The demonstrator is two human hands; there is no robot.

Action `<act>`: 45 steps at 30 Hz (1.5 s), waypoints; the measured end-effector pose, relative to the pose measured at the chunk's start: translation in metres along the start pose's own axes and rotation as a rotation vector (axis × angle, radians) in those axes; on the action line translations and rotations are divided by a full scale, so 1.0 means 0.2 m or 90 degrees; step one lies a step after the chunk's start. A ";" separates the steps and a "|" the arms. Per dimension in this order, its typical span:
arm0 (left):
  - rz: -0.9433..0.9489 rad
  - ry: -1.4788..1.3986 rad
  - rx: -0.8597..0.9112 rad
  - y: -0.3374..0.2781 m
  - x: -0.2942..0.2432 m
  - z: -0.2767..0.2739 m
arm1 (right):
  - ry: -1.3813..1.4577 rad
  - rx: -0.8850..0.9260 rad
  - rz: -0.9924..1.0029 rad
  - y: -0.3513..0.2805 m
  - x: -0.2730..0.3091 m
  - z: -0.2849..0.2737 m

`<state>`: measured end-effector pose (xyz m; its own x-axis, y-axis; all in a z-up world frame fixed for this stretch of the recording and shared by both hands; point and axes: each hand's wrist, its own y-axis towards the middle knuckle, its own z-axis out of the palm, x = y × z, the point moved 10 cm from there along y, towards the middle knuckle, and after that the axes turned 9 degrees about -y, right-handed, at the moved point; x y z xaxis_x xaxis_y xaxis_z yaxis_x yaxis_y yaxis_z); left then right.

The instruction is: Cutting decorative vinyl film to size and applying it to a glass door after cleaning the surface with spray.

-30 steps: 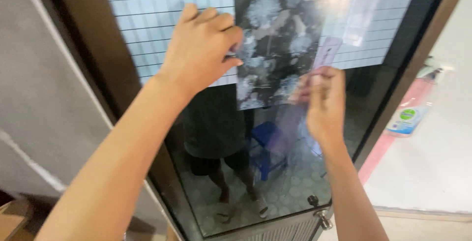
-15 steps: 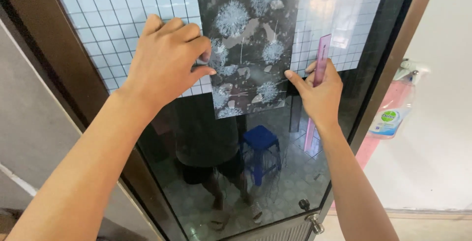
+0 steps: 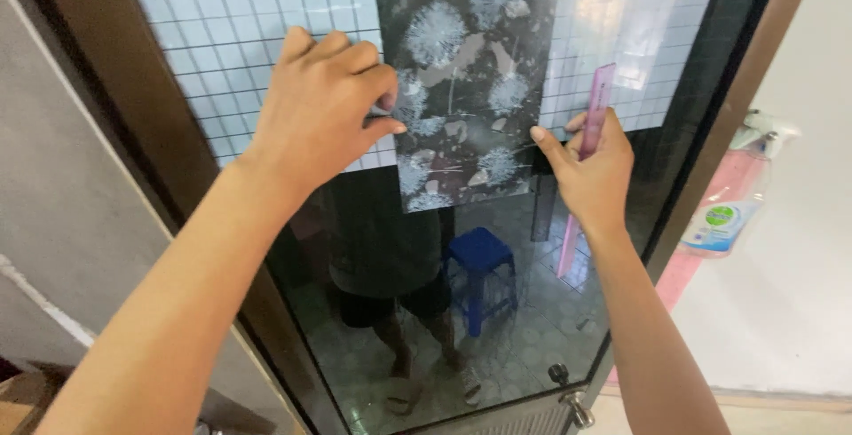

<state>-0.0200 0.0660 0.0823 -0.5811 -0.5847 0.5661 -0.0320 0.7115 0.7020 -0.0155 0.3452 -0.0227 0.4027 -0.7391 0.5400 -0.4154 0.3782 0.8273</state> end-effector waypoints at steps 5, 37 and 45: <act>0.004 -0.011 -0.021 0.00 0.00 -0.01 | -0.015 0.001 -0.011 0.00 -0.02 0.02; -0.070 0.068 0.055 0.04 0.01 0.09 | -0.012 0.035 -0.140 -0.38 0.46 0.26; -0.053 0.087 0.014 0.03 0.00 0.07 | -0.036 -0.021 -0.191 -0.43 0.51 0.31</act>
<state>-0.0315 0.0762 0.0806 -0.4603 -0.6883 0.5607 -0.0944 0.6660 0.7400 0.0107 0.2020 -0.0484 0.4573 -0.8500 0.2614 -0.2573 0.1549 0.9538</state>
